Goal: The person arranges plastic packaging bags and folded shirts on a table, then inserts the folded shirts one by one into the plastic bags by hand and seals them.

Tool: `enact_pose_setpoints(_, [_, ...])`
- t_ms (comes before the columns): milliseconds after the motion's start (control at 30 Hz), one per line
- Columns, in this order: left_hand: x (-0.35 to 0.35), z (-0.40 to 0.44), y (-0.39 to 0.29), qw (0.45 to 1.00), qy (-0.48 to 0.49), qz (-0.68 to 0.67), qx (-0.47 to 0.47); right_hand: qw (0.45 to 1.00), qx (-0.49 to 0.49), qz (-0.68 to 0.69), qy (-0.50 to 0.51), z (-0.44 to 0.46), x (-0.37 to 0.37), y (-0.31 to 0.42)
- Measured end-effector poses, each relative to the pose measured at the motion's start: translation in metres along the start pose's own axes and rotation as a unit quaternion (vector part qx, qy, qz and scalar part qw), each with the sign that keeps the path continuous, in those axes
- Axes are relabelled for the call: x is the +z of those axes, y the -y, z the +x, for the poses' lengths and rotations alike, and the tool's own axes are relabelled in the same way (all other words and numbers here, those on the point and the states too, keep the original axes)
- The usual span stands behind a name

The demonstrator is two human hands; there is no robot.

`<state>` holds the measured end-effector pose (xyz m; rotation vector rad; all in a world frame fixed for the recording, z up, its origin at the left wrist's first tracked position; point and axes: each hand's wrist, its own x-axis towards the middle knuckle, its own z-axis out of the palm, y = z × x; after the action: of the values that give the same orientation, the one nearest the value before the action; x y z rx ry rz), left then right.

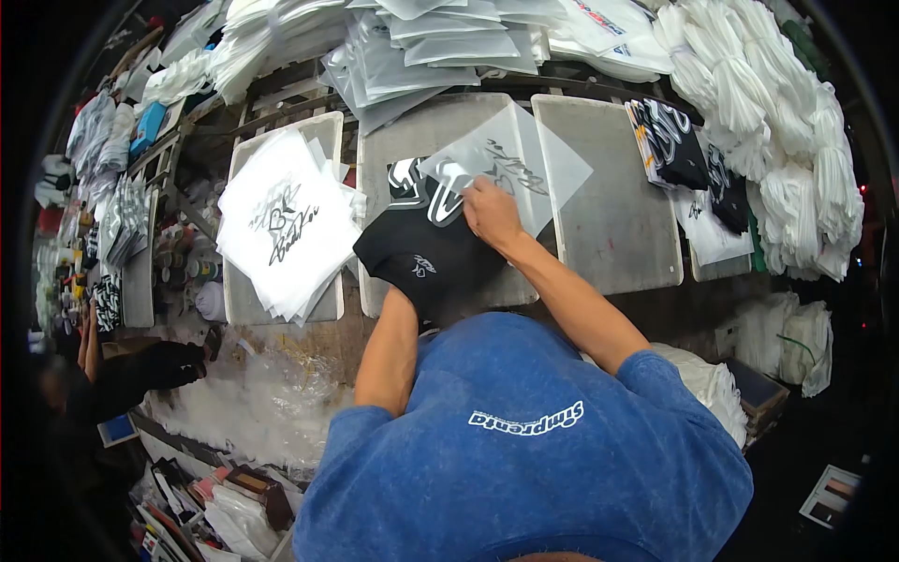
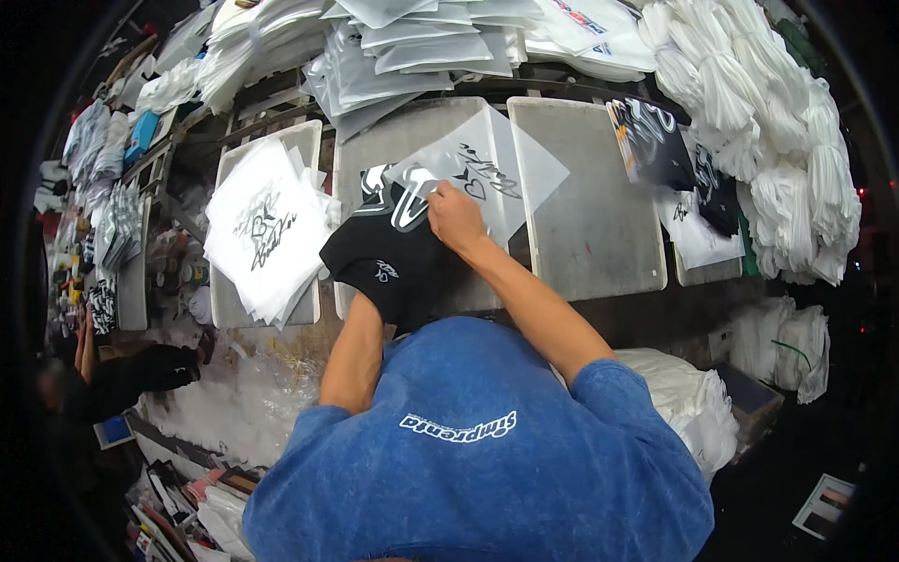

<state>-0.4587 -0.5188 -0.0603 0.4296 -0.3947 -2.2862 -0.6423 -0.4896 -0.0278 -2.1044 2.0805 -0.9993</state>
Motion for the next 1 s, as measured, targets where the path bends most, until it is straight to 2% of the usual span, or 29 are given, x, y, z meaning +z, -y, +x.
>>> enact_pose_setpoints(33, [-0.001, 0.000, 0.000, 1.000, -0.002, -0.004, 0.006, 1.000, -0.003, 0.001, -0.001, 0.000, 0.008, 0.002])
enact_pose_setpoints(100, [-0.005, 0.000, -0.005, 0.999, -0.012, -0.014, 0.027, 0.995, -0.080, 0.064, 0.011, 0.004, 0.007, 0.028])
enact_pose_setpoints(167, [-0.009, -0.001, -0.013, 0.998, -0.023, -0.027, 0.055, 0.993, -0.102, 0.062, 0.014, 0.001, 0.002, 0.045])
enact_pose_setpoints(233, [-0.013, -0.001, -0.025, 0.995, -0.032, -0.043, 0.085, 0.996, -0.049, 0.051, -0.048, 0.001, -0.007, 0.044])
enact_pose_setpoints(267, [-0.016, -0.003, -0.030, 0.993, -0.037, -0.051, 0.097, 0.998, -0.012, 0.039, -0.051, 0.002, -0.009, 0.036])
enact_pose_setpoints(300, [-0.020, -0.003, -0.034, 0.992, -0.042, -0.056, 0.108, 0.998, -0.015, 0.040, -0.051, -0.003, -0.006, 0.030])
enact_pose_setpoints(367, [-0.023, -0.003, -0.041, 0.989, -0.046, -0.065, 0.125, 0.997, -0.051, 0.055, 0.025, -0.010, -0.002, 0.025])
enact_pose_setpoints(433, [-0.026, -0.003, -0.040, 0.987, -0.051, -0.073, 0.134, 0.990, -0.083, 0.073, 0.085, -0.015, -0.008, 0.051])
enact_pose_setpoints(500, [-0.029, -0.002, -0.034, 0.987, -0.051, -0.081, 0.132, 0.996, -0.043, 0.053, 0.058, -0.002, -0.017, 0.069])
enact_pose_setpoints(633, [-0.036, 0.008, -0.011, 0.989, -0.054, -0.090, 0.107, 0.997, -0.056, 0.052, -0.034, 0.033, 0.010, 0.067])
enact_pose_setpoints(700, [-0.035, 0.015, -0.009, 0.989, -0.052, -0.088, 0.111, 0.986, -0.142, 0.075, 0.050, 0.036, 0.010, 0.086])
enact_pose_setpoints(767, [-0.036, 0.021, -0.018, 0.987, -0.052, -0.089, 0.123, 0.983, -0.153, 0.088, 0.050, 0.037, -0.002, 0.096])
enact_pose_setpoints(900, [-0.031, 0.027, -0.052, 0.983, -0.054, -0.088, 0.151, 0.988, -0.105, 0.075, -0.083, 0.036, -0.015, 0.072])
enact_pose_setpoints(967, [-0.028, 0.036, -0.060, 0.983, -0.049, -0.087, 0.156, 0.986, -0.145, 0.076, 0.008, 0.020, -0.013, 0.067])
enact_pose_setpoints(1000, [-0.027, 0.041, -0.058, 0.983, -0.047, -0.089, 0.153, 0.987, -0.144, 0.076, 0.010, 0.016, -0.011, 0.070])
